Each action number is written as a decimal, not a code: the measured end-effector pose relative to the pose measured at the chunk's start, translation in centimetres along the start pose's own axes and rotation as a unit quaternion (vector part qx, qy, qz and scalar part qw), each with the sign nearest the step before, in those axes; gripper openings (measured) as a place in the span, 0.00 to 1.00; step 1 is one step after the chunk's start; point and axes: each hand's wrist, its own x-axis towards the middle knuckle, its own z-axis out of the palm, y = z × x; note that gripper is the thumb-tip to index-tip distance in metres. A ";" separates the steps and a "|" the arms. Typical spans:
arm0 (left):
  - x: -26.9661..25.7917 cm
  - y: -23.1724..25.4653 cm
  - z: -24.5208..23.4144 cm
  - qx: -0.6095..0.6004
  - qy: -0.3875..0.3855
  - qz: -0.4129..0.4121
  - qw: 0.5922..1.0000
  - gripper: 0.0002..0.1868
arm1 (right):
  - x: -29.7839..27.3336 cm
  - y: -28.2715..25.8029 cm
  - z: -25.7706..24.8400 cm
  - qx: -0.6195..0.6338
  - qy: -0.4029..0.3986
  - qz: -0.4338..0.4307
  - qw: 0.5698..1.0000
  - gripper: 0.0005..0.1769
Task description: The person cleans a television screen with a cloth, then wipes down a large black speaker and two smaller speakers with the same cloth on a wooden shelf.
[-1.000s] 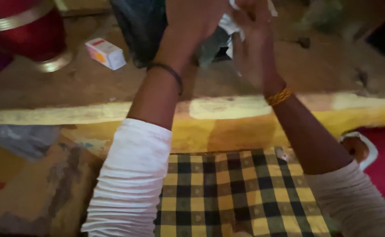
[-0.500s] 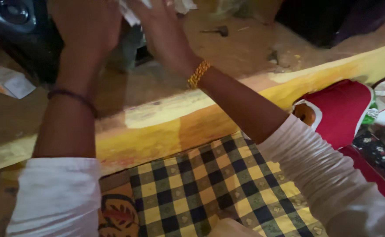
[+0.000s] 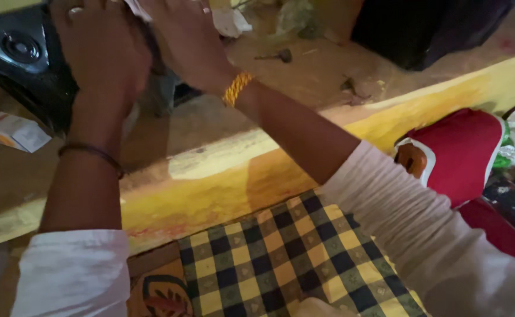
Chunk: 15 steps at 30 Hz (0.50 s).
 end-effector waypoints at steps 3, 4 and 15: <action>-0.1 0.9 0.8 0.044 0.041 0.036 0.998 0.28 | -0.1 0.0 -2.3 0.005 -0.009 -0.003 1.000 0.37; -0.4 1.6 1.0 0.067 0.038 0.013 0.997 0.30 | -0.4 0.0 -3.4 0.005 -0.005 -0.008 1.000 0.37; -4.3 4.4 0.4 0.001 0.015 -0.028 1.000 0.38 | -2.4 -2.0 -3.8 0.039 -0.053 0.019 0.998 0.42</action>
